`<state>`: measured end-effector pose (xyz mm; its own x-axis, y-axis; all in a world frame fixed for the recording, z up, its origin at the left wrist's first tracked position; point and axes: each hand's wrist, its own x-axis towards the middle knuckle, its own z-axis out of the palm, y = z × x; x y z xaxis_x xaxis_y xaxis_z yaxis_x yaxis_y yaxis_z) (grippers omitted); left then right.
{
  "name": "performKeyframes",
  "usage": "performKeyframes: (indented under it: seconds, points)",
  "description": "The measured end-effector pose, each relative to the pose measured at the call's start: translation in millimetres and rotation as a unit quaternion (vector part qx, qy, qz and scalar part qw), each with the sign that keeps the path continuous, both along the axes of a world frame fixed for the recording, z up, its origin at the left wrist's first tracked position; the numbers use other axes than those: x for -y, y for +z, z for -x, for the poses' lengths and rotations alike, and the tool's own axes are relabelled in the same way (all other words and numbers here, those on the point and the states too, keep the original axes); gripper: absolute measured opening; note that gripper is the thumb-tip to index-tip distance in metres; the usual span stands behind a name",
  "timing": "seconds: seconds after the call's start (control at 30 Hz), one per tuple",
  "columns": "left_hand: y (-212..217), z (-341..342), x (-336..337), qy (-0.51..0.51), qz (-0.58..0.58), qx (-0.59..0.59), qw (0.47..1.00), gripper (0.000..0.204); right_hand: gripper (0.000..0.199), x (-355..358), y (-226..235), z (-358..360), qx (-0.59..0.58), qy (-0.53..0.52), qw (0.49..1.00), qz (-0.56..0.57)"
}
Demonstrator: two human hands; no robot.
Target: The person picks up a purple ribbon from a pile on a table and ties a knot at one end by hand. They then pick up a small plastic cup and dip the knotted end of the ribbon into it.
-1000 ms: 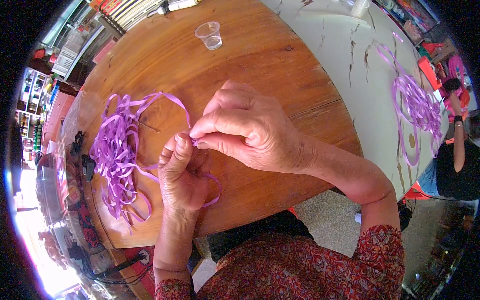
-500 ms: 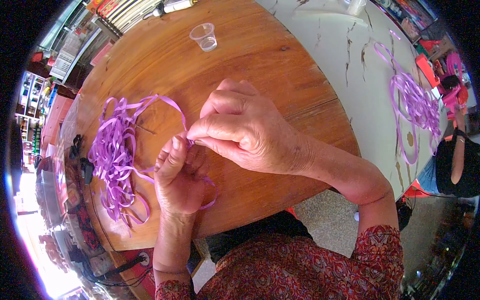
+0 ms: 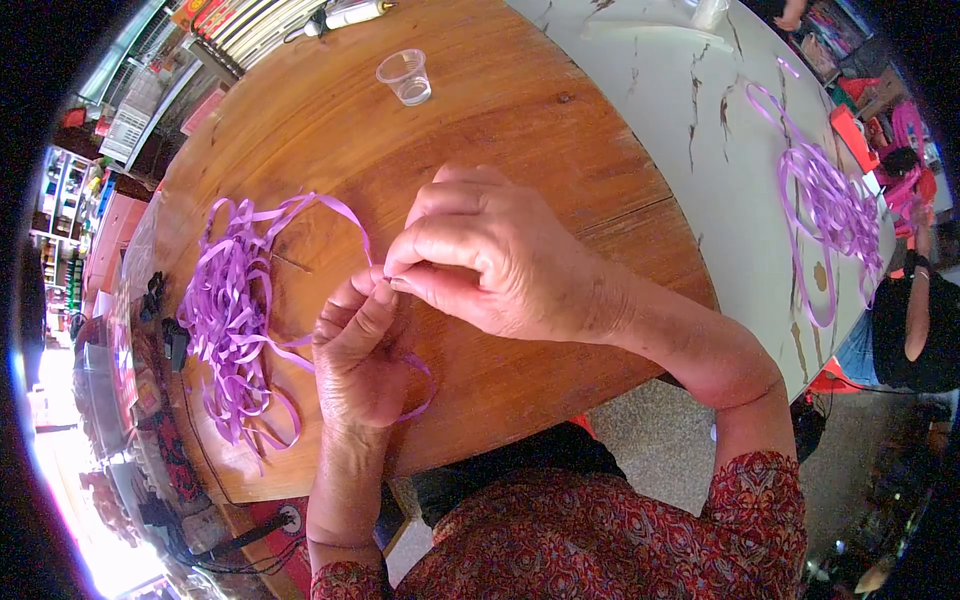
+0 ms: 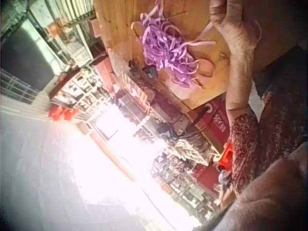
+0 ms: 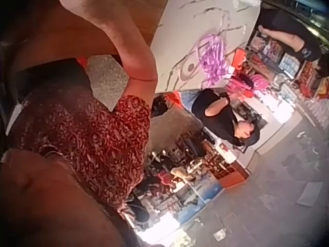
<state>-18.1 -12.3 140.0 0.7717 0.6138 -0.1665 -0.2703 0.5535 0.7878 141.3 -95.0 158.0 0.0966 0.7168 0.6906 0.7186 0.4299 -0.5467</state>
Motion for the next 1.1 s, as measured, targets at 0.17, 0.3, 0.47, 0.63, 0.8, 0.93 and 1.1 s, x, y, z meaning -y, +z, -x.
performKeyframes:
  seconds: [0.17,0.3,0.47,0.63,0.8,0.93,1.1]
  points:
    - [-1,2,-3,-0.023,0.012,-0.003,1.000,0.011,0.015,2,3,5,0.061,-0.031,0.998,-0.014]
    - [1,-1,2,0.001,0.015,0.003,1.000,0.013,0.013,2,0,1,-0.068,0.032,0.997,0.026]
    - [9,-1,3,0.020,-0.056,-0.019,0.998,0.013,0.005,5,1,1,-0.227,0.052,0.965,0.122]
    - [11,2,4,0.030,-0.074,-0.030,0.996,0.012,0.004,5,3,2,-0.262,0.073,0.949,0.157]
    - [6,5,1,0.035,-0.078,-0.052,0.995,0.009,0.004,6,7,2,-0.293,0.080,0.937,0.174]
    - [10,2,3,0.069,-0.070,-0.074,0.992,0.006,0.004,6,7,3,-0.299,0.079,0.937,0.163]
    - [11,2,3,0.064,-0.056,-0.080,0.993,0.007,0.008,5,6,-2,-0.228,0.078,0.965,0.099]
